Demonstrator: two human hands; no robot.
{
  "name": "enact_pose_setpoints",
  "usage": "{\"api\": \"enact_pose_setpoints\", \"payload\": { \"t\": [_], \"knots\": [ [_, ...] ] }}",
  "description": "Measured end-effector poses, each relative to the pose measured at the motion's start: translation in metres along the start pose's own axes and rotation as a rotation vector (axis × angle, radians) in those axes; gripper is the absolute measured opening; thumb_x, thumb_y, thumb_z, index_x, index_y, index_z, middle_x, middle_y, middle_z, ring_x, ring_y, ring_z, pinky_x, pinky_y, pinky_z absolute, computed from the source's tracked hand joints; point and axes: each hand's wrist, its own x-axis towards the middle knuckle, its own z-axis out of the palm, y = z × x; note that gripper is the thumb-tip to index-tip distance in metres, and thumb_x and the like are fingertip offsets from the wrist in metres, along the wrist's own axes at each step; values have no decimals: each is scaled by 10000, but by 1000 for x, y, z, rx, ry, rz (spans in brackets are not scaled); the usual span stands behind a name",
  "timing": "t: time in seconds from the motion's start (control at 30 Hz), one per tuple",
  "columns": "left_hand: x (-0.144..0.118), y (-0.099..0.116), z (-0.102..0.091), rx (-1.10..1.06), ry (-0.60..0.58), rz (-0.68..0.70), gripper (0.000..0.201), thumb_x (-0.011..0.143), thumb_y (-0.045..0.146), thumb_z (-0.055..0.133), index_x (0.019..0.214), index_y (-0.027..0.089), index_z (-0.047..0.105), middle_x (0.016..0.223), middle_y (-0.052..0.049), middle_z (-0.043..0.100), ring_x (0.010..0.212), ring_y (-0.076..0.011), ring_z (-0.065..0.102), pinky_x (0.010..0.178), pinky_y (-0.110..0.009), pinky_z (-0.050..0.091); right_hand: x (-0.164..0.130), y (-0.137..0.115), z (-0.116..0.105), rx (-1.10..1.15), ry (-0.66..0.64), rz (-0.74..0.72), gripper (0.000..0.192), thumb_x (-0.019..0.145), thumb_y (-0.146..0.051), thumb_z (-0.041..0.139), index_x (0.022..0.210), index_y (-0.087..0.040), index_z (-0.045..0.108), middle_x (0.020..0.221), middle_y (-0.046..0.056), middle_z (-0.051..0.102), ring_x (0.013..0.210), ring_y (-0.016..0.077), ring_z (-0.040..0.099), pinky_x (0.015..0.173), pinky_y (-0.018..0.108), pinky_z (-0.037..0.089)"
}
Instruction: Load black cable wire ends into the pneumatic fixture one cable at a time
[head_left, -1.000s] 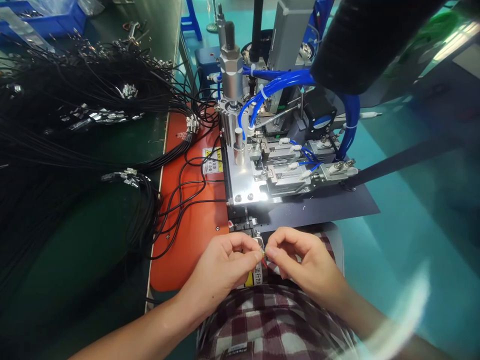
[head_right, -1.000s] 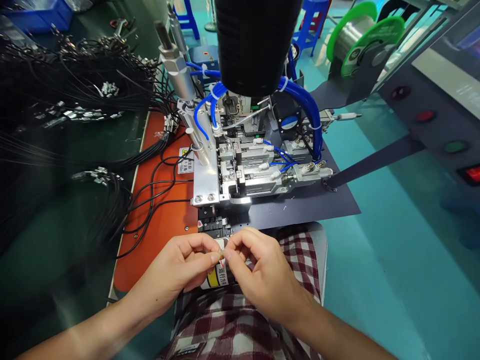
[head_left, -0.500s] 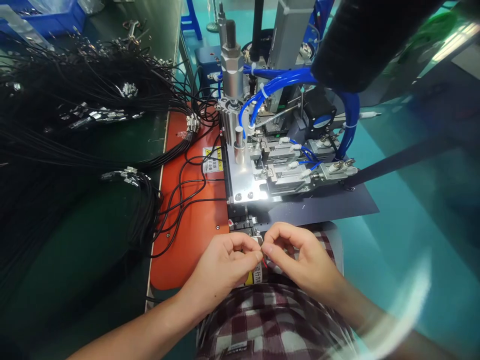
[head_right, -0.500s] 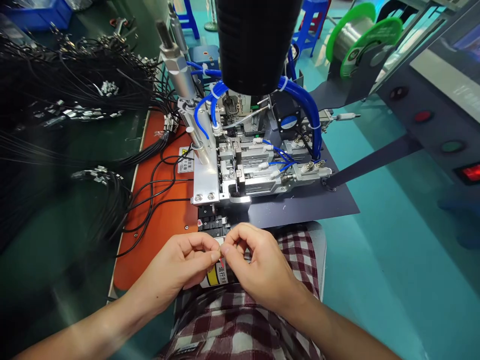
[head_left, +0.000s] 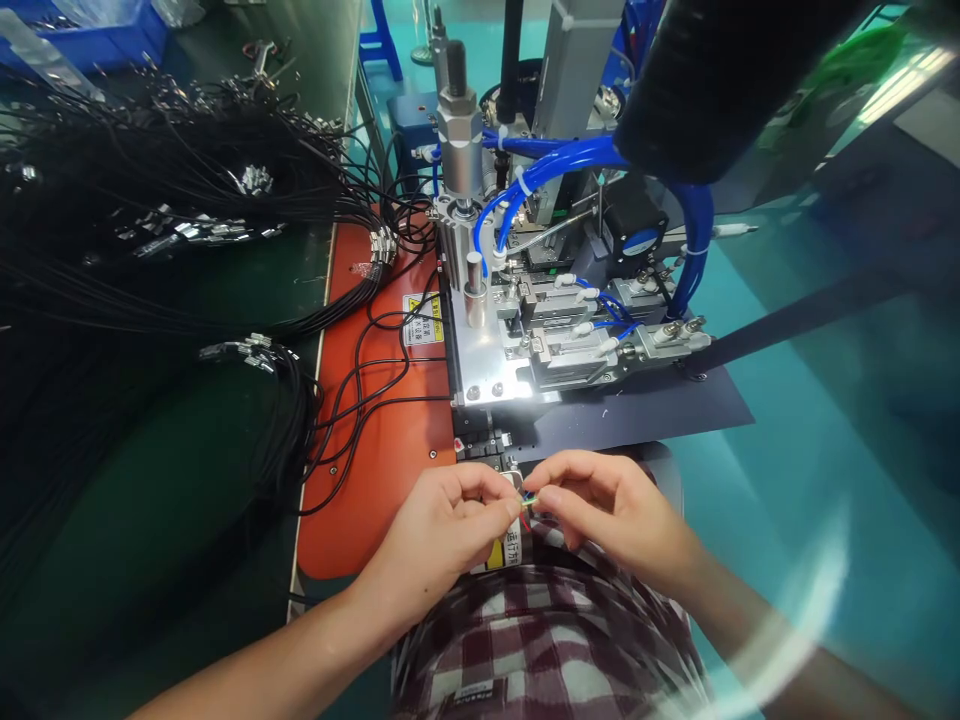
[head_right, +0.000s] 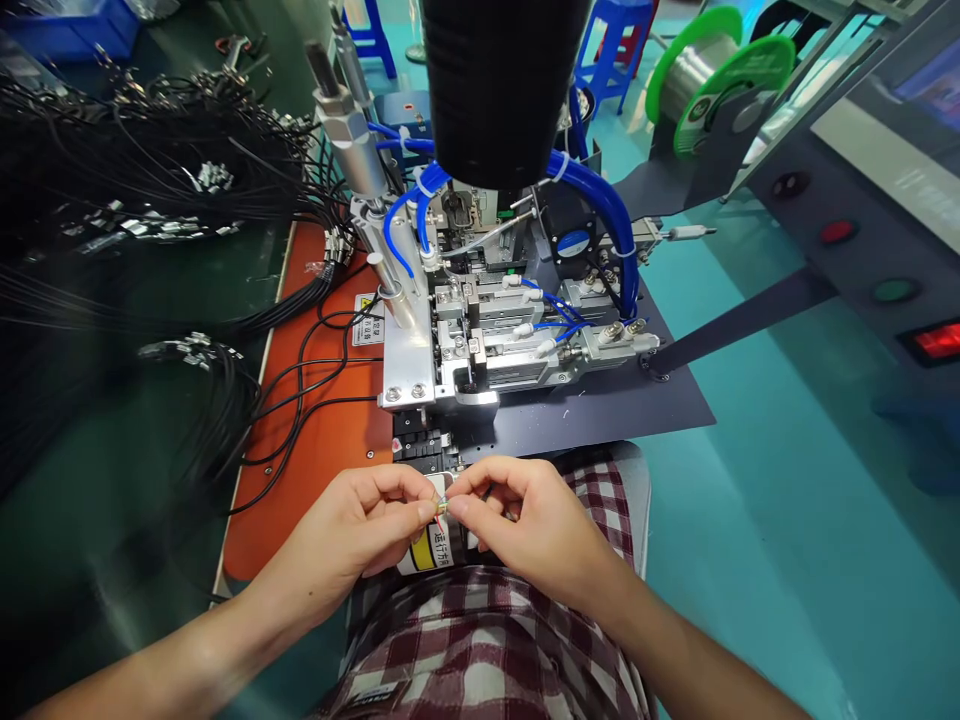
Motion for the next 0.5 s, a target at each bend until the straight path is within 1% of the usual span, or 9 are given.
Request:
{"api": "enact_pose_setpoints", "payload": {
  "t": [0.13, 0.23, 0.3, 0.37, 0.5],
  "knots": [
    [-1, -1, 0, -15, 5, -17, 201, 771, 312, 625, 708, 132, 563, 461, 90, 346, 401, -30, 253, 384, -173, 143, 0, -3, 1, -50, -9, 33, 93, 778, -235, 614, 731, -162, 647, 620, -10, 600, 521, 102, 502, 498, 227, 394],
    [-2, -1, 0, -33, 3, -10, 187, 770, 298, 630, 717, 131, 565, 486, 85, 375, 403, -25, 256, 380, -169, 147, 1, -5, 1, -17, -9, 89, 74, 748, -212, 624, 697, -158, 624, 546, -34, 559, 486, 93, 500, 483, 216, 392],
    [-2, -1, 1, -49, 3, 2, 184, 775, 294, 634, 727, 129, 566, 527, 73, 413, 415, -22, 268, 382, -165, 158, 2, -5, 3, 54, -13, 118, 70, 731, -210, 634, 690, -157, 615, 512, -50, 533, 468, 86, 495, 479, 209, 391],
    [-2, -2, 2, -62, 5, 12, 185, 781, 292, 640, 736, 128, 567, 544, 71, 420, 427, -21, 273, 387, -161, 167, 4, -2, 5, 152, -13, 136, 94, 715, -230, 652, 682, -158, 602, 511, -57, 525, 451, 75, 481, 468, 203, 381],
    [-2, -3, 2, -97, 20, 31, 183, 805, 303, 632, 767, 140, 558, 501, 95, 355, 425, -27, 249, 389, -160, 162, 3, 9, 13, 320, 2, 103, 146, 724, -269, 666, 667, -162, 584, 528, -56, 529, 435, 64, 452, 452, 200, 353]
  ]
}}
